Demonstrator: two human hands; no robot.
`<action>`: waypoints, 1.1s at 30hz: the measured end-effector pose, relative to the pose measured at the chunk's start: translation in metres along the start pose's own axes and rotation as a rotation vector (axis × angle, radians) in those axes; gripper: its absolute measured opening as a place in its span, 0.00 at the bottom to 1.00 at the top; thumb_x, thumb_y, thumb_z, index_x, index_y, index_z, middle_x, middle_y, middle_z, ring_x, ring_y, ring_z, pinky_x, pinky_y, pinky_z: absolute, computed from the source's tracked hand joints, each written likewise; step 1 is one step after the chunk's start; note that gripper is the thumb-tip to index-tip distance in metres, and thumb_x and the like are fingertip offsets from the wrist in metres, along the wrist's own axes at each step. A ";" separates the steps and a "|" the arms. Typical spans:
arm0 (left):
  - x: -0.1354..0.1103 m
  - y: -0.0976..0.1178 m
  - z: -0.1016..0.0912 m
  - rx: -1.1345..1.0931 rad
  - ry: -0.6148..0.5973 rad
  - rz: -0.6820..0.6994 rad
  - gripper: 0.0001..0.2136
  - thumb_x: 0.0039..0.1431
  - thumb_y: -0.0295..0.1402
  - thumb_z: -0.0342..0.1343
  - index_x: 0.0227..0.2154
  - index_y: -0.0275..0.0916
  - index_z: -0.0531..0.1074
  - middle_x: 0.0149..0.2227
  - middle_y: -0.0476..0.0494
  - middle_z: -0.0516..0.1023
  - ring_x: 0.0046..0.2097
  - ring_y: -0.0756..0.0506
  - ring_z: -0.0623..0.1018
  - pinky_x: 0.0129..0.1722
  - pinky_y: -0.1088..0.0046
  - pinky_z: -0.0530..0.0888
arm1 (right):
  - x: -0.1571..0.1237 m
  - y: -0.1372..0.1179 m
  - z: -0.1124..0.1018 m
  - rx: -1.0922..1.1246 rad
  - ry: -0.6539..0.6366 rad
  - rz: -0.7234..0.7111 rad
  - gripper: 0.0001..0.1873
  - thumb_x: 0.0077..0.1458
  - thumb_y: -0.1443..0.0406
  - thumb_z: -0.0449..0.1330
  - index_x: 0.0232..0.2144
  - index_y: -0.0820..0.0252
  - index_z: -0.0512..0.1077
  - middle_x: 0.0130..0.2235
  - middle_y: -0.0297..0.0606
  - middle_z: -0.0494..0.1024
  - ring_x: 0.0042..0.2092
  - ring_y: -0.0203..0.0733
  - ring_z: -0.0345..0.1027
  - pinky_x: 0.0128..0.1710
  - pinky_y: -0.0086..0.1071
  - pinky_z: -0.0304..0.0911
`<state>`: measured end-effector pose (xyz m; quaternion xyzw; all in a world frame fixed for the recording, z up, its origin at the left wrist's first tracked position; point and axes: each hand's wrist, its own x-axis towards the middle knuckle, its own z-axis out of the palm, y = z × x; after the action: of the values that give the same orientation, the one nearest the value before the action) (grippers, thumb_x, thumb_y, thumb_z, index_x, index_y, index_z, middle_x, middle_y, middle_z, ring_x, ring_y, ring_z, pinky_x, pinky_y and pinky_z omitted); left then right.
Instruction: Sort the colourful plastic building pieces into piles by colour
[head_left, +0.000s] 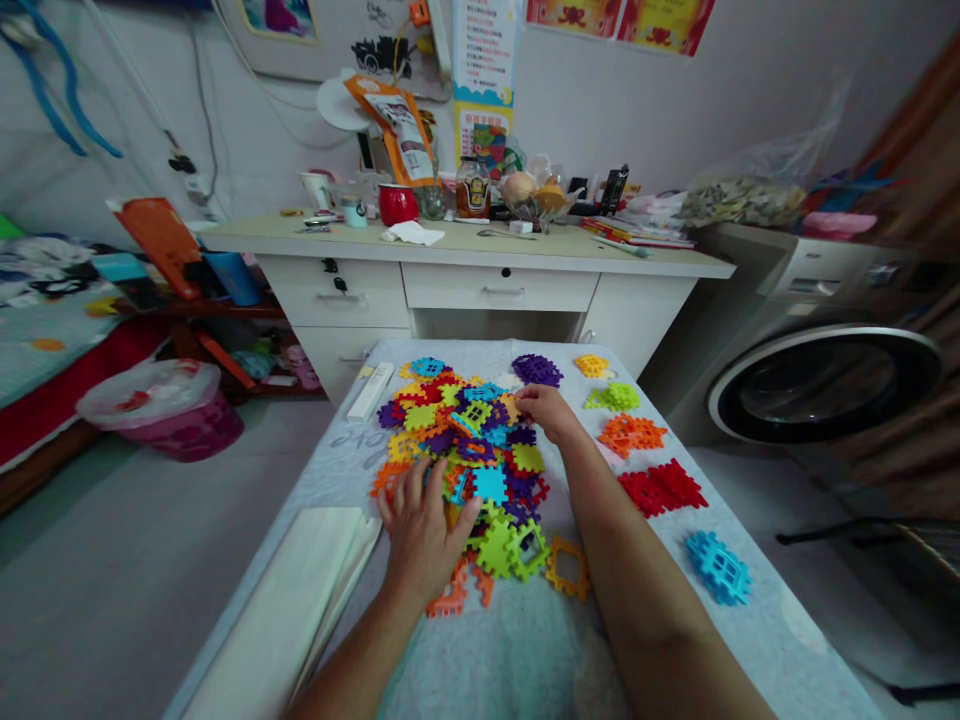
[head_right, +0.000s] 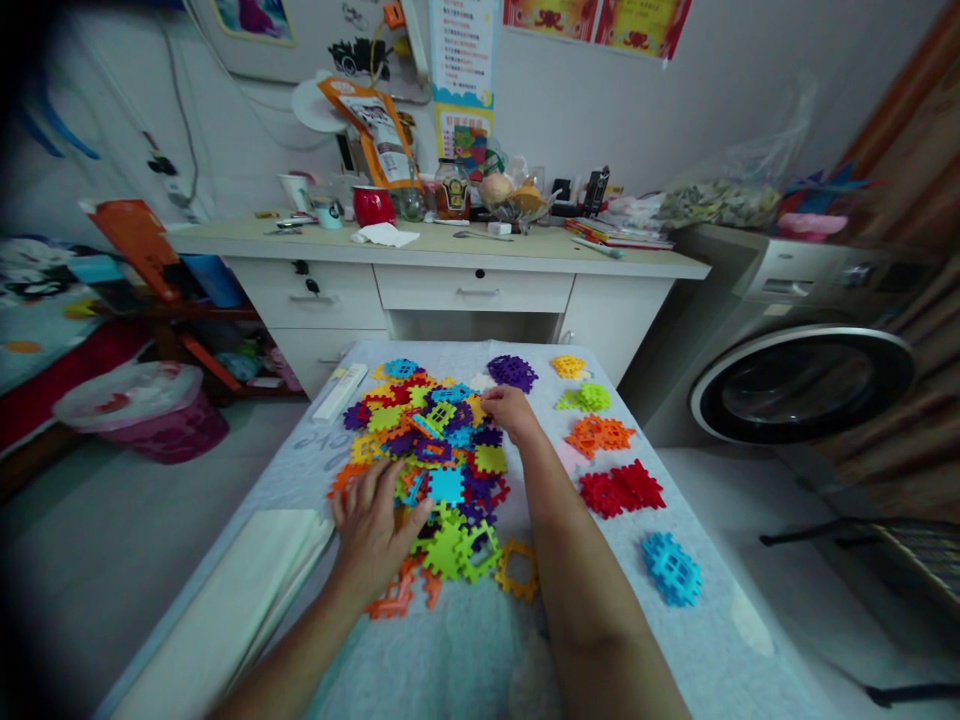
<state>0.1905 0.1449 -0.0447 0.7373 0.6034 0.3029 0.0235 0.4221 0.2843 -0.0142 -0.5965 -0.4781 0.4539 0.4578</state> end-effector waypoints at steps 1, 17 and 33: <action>0.000 0.000 0.000 0.005 0.000 0.001 0.28 0.60 0.51 0.48 0.57 0.37 0.65 0.60 0.31 0.66 0.61 0.32 0.65 0.60 0.43 0.56 | 0.000 -0.002 -0.004 0.038 -0.007 0.003 0.03 0.38 0.69 0.59 0.22 0.60 0.69 0.18 0.27 0.66 0.20 0.30 0.56 0.19 0.25 0.51; -0.001 -0.001 0.000 0.028 -0.010 0.005 0.28 0.61 0.51 0.48 0.58 0.37 0.64 0.60 0.31 0.66 0.61 0.32 0.65 0.60 0.44 0.57 | 0.005 0.002 -0.032 0.232 -0.016 -0.211 0.12 0.32 0.66 0.64 0.24 0.59 0.68 0.26 0.28 0.71 0.29 0.32 0.64 0.31 0.27 0.61; -0.001 0.000 0.000 0.036 -0.006 0.007 0.29 0.61 0.50 0.49 0.58 0.36 0.65 0.59 0.31 0.67 0.60 0.32 0.65 0.60 0.42 0.56 | -0.001 0.002 -0.033 0.046 0.033 -0.208 0.08 0.43 0.62 0.58 0.28 0.57 0.64 0.27 0.29 0.66 0.29 0.34 0.66 0.22 0.23 0.58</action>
<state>0.1900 0.1444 -0.0449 0.7406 0.6062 0.2897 0.0109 0.4546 0.2798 -0.0101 -0.5402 -0.5193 0.4050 0.5239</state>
